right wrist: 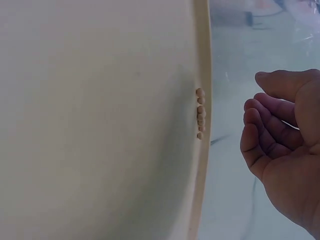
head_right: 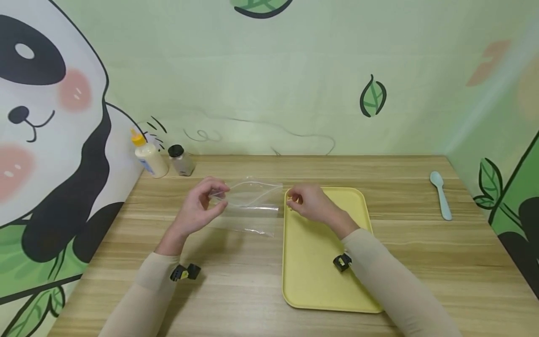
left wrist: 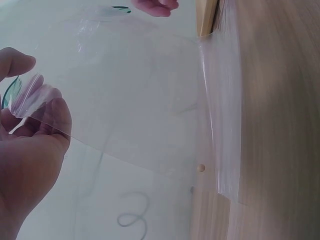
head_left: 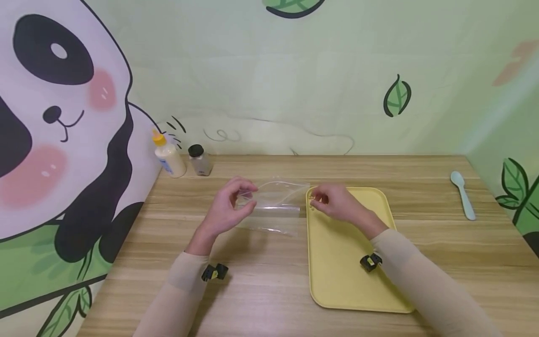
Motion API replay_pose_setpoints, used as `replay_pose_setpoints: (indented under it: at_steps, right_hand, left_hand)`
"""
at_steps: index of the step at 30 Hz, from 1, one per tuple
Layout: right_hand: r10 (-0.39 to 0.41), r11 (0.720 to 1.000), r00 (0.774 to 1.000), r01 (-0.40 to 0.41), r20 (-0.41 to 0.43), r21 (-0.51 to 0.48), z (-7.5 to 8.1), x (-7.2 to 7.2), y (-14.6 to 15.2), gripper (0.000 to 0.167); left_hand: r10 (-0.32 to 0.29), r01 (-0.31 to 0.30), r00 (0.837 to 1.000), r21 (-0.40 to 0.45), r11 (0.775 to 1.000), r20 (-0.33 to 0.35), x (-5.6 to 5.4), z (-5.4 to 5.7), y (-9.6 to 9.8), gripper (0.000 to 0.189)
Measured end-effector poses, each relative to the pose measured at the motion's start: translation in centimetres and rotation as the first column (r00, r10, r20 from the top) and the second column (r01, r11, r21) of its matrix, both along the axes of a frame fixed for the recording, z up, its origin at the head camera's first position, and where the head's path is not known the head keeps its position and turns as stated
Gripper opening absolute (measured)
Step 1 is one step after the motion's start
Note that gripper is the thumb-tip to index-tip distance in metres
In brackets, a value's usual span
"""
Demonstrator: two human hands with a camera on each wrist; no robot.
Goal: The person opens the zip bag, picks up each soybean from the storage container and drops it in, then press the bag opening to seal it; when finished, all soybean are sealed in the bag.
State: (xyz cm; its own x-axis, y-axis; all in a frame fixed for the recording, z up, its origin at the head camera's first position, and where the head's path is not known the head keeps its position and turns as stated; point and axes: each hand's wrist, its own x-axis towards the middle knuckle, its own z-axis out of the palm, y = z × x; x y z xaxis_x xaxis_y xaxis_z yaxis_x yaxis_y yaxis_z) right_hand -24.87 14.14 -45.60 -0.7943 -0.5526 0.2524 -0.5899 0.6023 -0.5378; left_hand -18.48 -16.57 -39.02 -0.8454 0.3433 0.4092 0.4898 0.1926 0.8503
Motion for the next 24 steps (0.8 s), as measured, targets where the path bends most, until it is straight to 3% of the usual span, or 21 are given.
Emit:
replay_pose_setpoints:
  at_steps: [10,16,24]
  right_hand:
    - [-0.013,0.997,1.0,0.013,0.008,0.072,-0.6,0.0,-0.2,0.018]
    - [-0.002,0.99,1.0,0.005,-0.017,0.14,-1.0,-0.4,-0.3,0.008]
    - [-0.029,0.974,0.999,0.021,0.033,0.227,-1.6,-0.9,-0.4,0.007]
  left_hand:
    - [0.015,-0.015,1.0,-0.004,1.0,-0.004,0.1,0.0,-0.1,0.029]
    - [0.009,-0.009,1.0,-0.01,1.0,-0.006,0.1,0.2,-0.1,0.029]
    - [0.001,-0.001,1.0,-0.016,1.0,-0.01,0.1,0.1,-0.1,0.028]
